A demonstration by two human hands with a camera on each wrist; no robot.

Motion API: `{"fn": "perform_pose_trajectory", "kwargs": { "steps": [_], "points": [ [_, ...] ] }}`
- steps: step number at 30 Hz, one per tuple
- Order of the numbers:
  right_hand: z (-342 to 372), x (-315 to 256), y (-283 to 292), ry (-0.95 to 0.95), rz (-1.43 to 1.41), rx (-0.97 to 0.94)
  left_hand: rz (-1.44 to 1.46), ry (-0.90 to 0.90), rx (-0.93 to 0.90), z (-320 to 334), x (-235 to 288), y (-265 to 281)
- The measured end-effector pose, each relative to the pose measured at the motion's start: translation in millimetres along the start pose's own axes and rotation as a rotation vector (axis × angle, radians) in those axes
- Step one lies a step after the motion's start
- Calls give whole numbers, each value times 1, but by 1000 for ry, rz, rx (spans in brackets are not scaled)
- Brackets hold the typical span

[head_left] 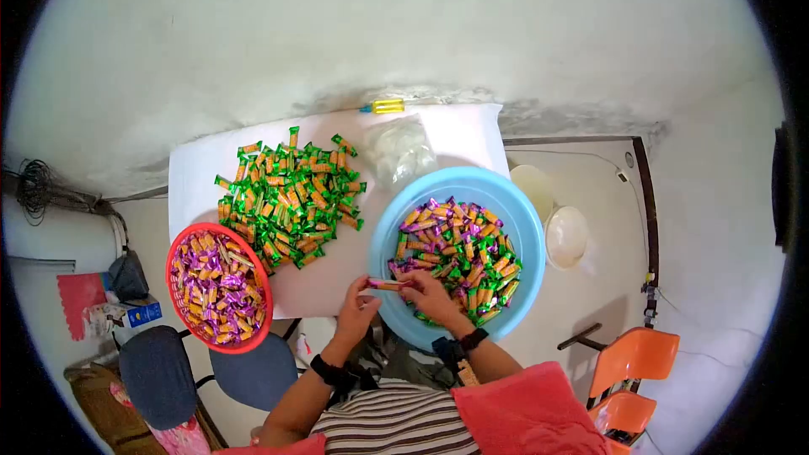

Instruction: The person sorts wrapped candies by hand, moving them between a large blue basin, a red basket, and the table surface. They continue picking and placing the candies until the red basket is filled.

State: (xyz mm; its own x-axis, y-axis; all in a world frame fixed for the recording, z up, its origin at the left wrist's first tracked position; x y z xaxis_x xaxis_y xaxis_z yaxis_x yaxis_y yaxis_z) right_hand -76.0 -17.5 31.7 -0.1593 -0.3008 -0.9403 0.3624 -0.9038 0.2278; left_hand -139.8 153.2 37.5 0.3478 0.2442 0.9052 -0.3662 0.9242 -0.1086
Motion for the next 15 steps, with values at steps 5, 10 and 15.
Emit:
{"fn": "perform_pose_trajectory", "kwargs": {
  "steps": [5,10,15],
  "points": [
    [-11,12,-56,-107,38,-198,12,82,245,-11,-24,82],
    [-22,11,-102,-160,-21,-260,157,188,231,-4,-16,136],
    [-30,-15,-135,130,145,-335,71,210,162,-3,-21,163]
  ]
}}
Point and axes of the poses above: each hand's wrist, its own z-axis away from the middle knuckle, its own y-axis out of the back of the hand, x = y × z, the point moved 1 cm from there along -z, towards the middle knuckle, and after that the axes turned 8 degrees about x, right-handed, at the moved point
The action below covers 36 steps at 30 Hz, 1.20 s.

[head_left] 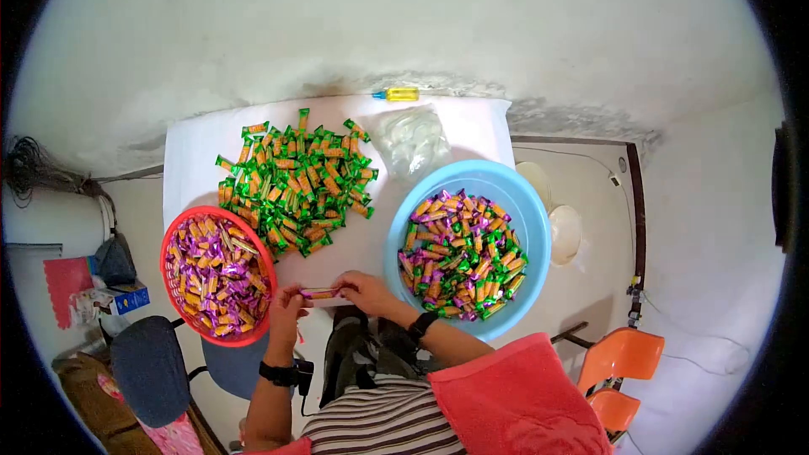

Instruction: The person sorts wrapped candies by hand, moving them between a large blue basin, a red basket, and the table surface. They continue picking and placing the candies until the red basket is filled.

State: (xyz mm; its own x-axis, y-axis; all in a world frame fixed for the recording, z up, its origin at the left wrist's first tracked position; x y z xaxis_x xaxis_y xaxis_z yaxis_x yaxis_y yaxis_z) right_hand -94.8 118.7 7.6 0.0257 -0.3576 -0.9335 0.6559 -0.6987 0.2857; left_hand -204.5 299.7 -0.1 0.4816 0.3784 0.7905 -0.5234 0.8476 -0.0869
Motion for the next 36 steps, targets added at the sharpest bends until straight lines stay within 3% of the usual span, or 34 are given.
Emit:
{"fn": "perform_pose_trajectory", "kwargs": {
  "steps": [2,4,5,6,7,9,10,12,15,16,18,20,22,24,25,26,27,28,30,32,34,36],
  "points": [
    [0,3,0,-90,-78,96,22,-33,65,-9,-7,24],
    [1,26,11,-174,-151,353,191,-207,313,-18,-11,48],
    [6,44,24,-170,-142,512,159,-365,340,-12,14,48],
    [9,46,48,-183,37,597,125,-522,367,-5,40,47],
    [13,48,75,-195,218,676,248,-423,442,-13,25,74],
    [20,76,109,-367,266,727,369,-319,520,-35,4,129],
    [22,93,121,-368,265,720,374,-303,615,-43,0,145],
    [21,120,136,-62,831,720,372,-291,718,-51,-4,161],
    [12,146,142,-70,885,536,133,-174,809,-43,10,150],
    [8,152,143,-68,872,535,124,-180,816,-43,1,157],
    [1,165,140,-53,1078,329,40,-280,828,-36,-4,161],
    [-3,173,136,-28,1191,292,-80,-308,910,-24,-14,150],
    [-2,174,137,-58,1312,282,7,-442,696,-20,-35,141],
    [8,168,143,-132,1257,261,-160,-452,567,-27,-56,123],
    [13,163,146,-87,1221,366,-209,-349,514,-23,-57,100],
    [17,154,149,-38,1185,472,-256,-249,462,-9,-36,40],
    [20,138,152,-227,1048,426,-74,-179,344,-7,-31,5],
    [26,132,152,-227,1051,439,106,-106,223,-4,-27,-25],
    [43,122,148,-188,511,455,-153,-135,-27,7,-21,-86],
    [55,60,144,-233,172,301,-192,-191,-128,19,-19,-133],
    [60,33,129,22,183,238,-164,-201,-139,32,-7,-162],
    [63,22,110,120,183,221,-135,-211,-142,34,-1,-166]
  ]
}}
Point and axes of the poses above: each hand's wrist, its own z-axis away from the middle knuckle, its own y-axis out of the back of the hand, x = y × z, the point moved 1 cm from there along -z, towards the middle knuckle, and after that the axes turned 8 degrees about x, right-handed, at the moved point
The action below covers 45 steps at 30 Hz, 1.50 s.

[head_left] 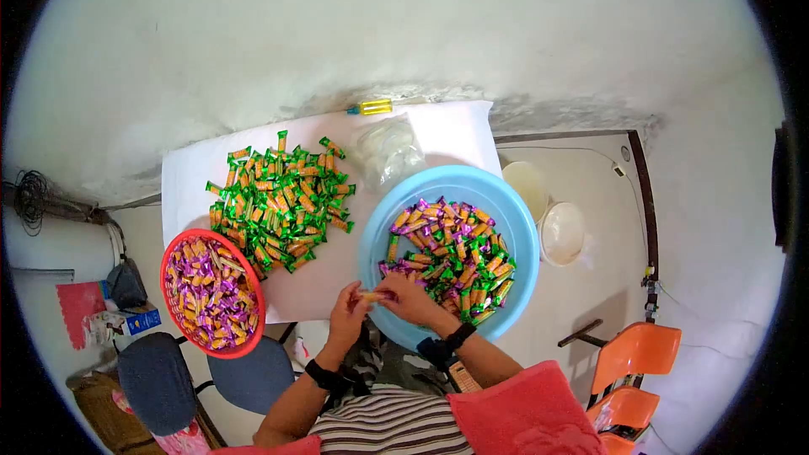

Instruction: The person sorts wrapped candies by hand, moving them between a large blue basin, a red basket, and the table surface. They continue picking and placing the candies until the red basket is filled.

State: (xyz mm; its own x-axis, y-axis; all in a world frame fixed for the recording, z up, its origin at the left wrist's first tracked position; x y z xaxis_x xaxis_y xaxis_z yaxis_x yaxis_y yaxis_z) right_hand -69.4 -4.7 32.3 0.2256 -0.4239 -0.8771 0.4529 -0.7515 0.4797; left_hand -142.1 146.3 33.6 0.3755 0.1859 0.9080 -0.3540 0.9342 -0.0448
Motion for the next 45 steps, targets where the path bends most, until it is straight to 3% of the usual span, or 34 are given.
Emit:
{"fn": "perform_pose_trajectory", "kwargs": {
  "steps": [2,6,9,10,11,12,13,14,16,18,19,20,21,22,23,25,26,27,28,29,30,31,33,35,37,41,43,44,45],
  "points": [
    [-4,-11,-12,98,-10,-13,-20,96,20,-6,-2,12],
    [-11,-4,-37,-37,-45,19,-1,92,86,-12,1,49],
    [-15,17,-51,-98,109,140,10,155,386,-15,-7,109],
    [-16,29,-53,-254,126,168,65,208,486,-14,-2,132],
    [-23,43,-52,-407,151,184,74,49,599,-11,4,155],
    [-26,49,-40,-359,102,206,51,43,688,-8,2,193],
    [-19,97,-46,-369,-42,370,179,-3,797,-10,-7,224],
    [-21,97,-31,-336,96,406,312,-51,877,-16,-20,246],
    [-21,137,-29,-371,286,360,269,-217,1023,-23,-45,309],
    [-21,143,-7,-312,115,460,-530,58,1106,-25,-49,358],
    [-22,131,3,-377,337,419,-398,391,761,-20,-41,369],
    [-27,118,8,-446,552,370,-65,-55,792,-28,-38,354],
    [-24,117,14,-351,600,360,97,-376,843,-46,-88,384],
    [-22,120,18,-246,635,342,48,-85,877,-31,-46,356],
    [-26,122,22,-314,649,315,-23,-31,893,-27,-56,366],
    [-26,124,21,-399,662,283,-134,-72,1055,-18,-53,347],
    [-23,124,21,-307,628,203,-144,-118,1087,-10,-56,340],
    [-20,124,18,-214,589,122,-148,-114,1078,-3,-64,330],
    [-11,125,14,-221,590,127,-318,-198,1056,3,-74,316],
    [4,130,6,-214,557,7,-484,-287,1030,8,-80,300],
    [16,132,-1,-204,522,-112,-509,-170,953,13,-82,282],
    [22,122,-4,-201,523,-103,-532,-56,877,17,-84,259],
    [29,93,-6,-520,604,-219,-295,-155,687,17,-81,205],
    [39,111,-16,-468,591,-160,-248,25,597,16,-44,142],
    [39,111,-20,-443,597,-112,-215,-27,533,12,-71,119],
    [32,112,-5,-533,520,-163,-271,-23,385,7,-47,70],
    [31,101,18,-504,346,-98,-382,-38,128,3,-40,55],
    [32,99,27,-500,349,-92,-380,-45,126,2,-39,47],
    [32,97,34,-623,131,-48,-335,-45,21,0,-39,38]
  ]
}}
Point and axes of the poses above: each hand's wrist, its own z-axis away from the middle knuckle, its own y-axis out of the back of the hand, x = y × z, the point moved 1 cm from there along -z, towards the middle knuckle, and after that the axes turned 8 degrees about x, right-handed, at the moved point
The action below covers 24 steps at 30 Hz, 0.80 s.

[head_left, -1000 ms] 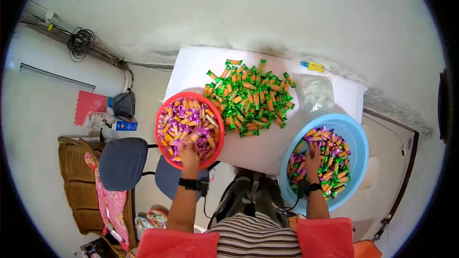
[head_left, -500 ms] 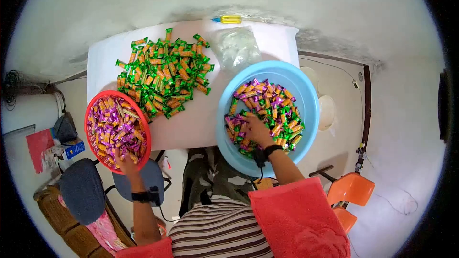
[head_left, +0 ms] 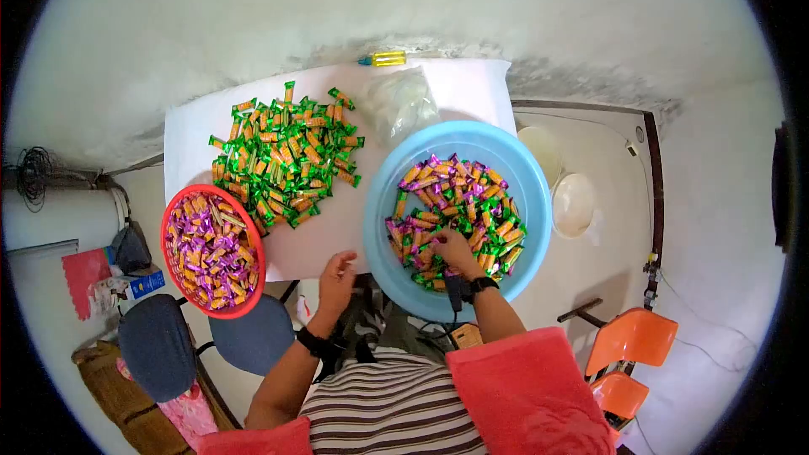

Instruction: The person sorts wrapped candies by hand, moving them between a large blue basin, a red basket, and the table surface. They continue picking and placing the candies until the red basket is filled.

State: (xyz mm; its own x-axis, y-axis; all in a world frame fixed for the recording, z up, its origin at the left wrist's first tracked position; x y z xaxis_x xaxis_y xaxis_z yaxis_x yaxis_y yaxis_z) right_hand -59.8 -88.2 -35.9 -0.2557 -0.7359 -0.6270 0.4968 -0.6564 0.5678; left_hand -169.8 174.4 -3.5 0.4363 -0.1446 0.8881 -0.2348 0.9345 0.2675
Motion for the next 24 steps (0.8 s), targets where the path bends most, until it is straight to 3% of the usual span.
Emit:
{"fn": "perform_pose_trajectory", "kwargs": {
  "steps": [2,3,5,8,10,11,13,14,15,16,17,18,19,20,22,24],
  "points": [
    [10,-16,14,-152,-491,-66,52,-24,-102,-1,18,-19],
    [13,-22,17,-147,-488,-61,101,45,-162,1,39,-28],
    [19,-38,12,-193,-783,-212,151,114,-219,2,49,-39],
    [29,-79,0,-148,-783,-237,118,74,-230,-2,38,-39],
    [24,-87,-17,-122,-803,-245,166,261,-127,-5,30,-19],
    [12,-66,-32,-105,-848,-286,151,270,-77,-7,19,-9],
    [-7,-45,-50,-19,-666,-191,289,253,115,-9,-5,26],
    [-4,-55,-48,-133,-586,-149,346,201,244,-4,14,53],
    [-17,-19,-64,-60,-491,-30,423,218,405,-4,4,78],
    [-23,-10,-62,220,-110,87,373,221,546,-5,-2,108],
    [-10,-40,-50,-64,116,38,335,227,664,-4,-7,136],
    [-21,-6,-61,116,377,43,-78,-5,825,-12,-66,169],
    [-26,16,-71,119,382,43,682,114,949,-14,-42,180],
    [-27,33,-77,163,346,18,598,47,946,-14,-72,212],
    [-28,42,-79,204,310,0,474,46,1066,-22,-79,248],
    [-29,44,-82,74,358,-105,630,28,1050,-31,-72,266]
  ]
}}
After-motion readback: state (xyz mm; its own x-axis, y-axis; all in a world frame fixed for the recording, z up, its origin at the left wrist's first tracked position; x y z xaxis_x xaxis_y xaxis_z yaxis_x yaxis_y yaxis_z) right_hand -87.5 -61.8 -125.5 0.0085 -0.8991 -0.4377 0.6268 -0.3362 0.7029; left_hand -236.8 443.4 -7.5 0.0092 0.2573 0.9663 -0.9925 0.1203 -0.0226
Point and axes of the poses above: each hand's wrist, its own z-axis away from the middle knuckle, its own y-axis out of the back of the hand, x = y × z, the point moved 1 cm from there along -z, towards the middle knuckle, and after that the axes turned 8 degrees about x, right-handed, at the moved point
